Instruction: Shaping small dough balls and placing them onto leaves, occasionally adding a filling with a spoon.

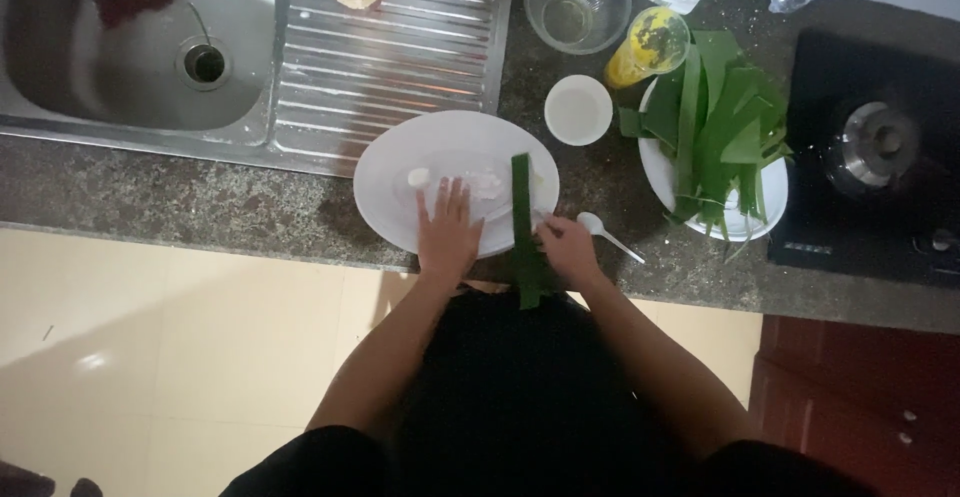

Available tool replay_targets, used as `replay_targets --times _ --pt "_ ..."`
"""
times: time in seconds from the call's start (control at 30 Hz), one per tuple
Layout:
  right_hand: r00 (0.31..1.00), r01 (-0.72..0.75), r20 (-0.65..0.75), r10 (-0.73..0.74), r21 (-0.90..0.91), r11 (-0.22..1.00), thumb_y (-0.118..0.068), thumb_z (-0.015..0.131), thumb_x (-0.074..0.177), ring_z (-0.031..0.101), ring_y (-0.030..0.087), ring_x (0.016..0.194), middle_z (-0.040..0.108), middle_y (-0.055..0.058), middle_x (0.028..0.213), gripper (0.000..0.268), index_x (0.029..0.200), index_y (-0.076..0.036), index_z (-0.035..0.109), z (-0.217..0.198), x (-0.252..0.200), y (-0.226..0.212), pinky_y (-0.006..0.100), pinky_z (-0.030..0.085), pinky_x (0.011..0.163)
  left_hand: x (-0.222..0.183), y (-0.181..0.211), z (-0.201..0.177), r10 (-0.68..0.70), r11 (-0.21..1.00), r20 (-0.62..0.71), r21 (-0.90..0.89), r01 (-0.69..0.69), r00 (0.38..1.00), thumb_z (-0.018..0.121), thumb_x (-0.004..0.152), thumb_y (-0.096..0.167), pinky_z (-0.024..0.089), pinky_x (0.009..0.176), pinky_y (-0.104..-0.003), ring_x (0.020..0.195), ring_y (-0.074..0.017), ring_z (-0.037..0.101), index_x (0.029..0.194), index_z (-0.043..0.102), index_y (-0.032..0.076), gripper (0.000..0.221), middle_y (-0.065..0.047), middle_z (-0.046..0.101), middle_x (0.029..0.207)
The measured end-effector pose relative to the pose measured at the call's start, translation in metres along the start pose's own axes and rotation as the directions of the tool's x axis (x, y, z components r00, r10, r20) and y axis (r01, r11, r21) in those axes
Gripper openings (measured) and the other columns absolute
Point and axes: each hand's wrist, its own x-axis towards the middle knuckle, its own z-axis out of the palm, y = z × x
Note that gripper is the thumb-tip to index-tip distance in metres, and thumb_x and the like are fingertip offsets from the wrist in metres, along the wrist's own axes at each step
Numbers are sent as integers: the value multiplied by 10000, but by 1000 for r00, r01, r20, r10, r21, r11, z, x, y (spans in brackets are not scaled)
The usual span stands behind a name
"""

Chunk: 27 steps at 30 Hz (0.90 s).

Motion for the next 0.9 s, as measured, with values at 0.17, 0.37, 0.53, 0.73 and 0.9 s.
replay_targets --times 0.17,0.37,0.53,0.73,0.9 --pt "1000 10 -12 -10 -41 999 -293 588 1023 640 384 1158 678 231 1235 403 1299 -5 650 -1 -13 -16 488 503 979 8 23 -10 11 1000 27 7 -12 1000 221 1073 513 -35 1251 -592 1558 -250 88 1597 252 155 636 -49 164 1684" --pt "999 22 -26 -22 -32 999 -248 585 1017 617 422 1177 663 254 1253 392 1302 16 638 -7 -27 -43 508 491 988 13 37 -6 66 996 85 -64 -60 994 193 1072 495 -62 1252 -596 1562 -245 49 1598 231 155 627 -42 131 1688" --pt "999 -10 -49 10 -2 1000 -253 610 995 648 398 1125 694 229 1192 353 1256 -24 678 -3 -26 -33 502 512 952 -3 4 -13 7 998 18 -65 -6 1000 324 1044 505 38 1244 -599 1543 -258 168 1564 334 162 623 -58 259 1655" --pt "998 -23 -58 23 0 1000 -225 609 992 667 382 1099 711 214 1180 358 1284 -28 673 0 -18 -24 478 525 933 5 18 -10 -50 997 42 -53 52 998 289 1046 535 -8 1239 -591 1549 -246 148 1561 357 159 641 -47 256 1661" --pt "996 -55 -67 64 128 990 -176 642 967 732 354 919 722 267 1068 343 1259 3 668 -3 -27 -34 455 580 820 8 23 8 -30 984 -24 -178 25 999 317 1045 500 6 1241 -609 1552 -268 154 1551 363 133 626 -96 279 1647"
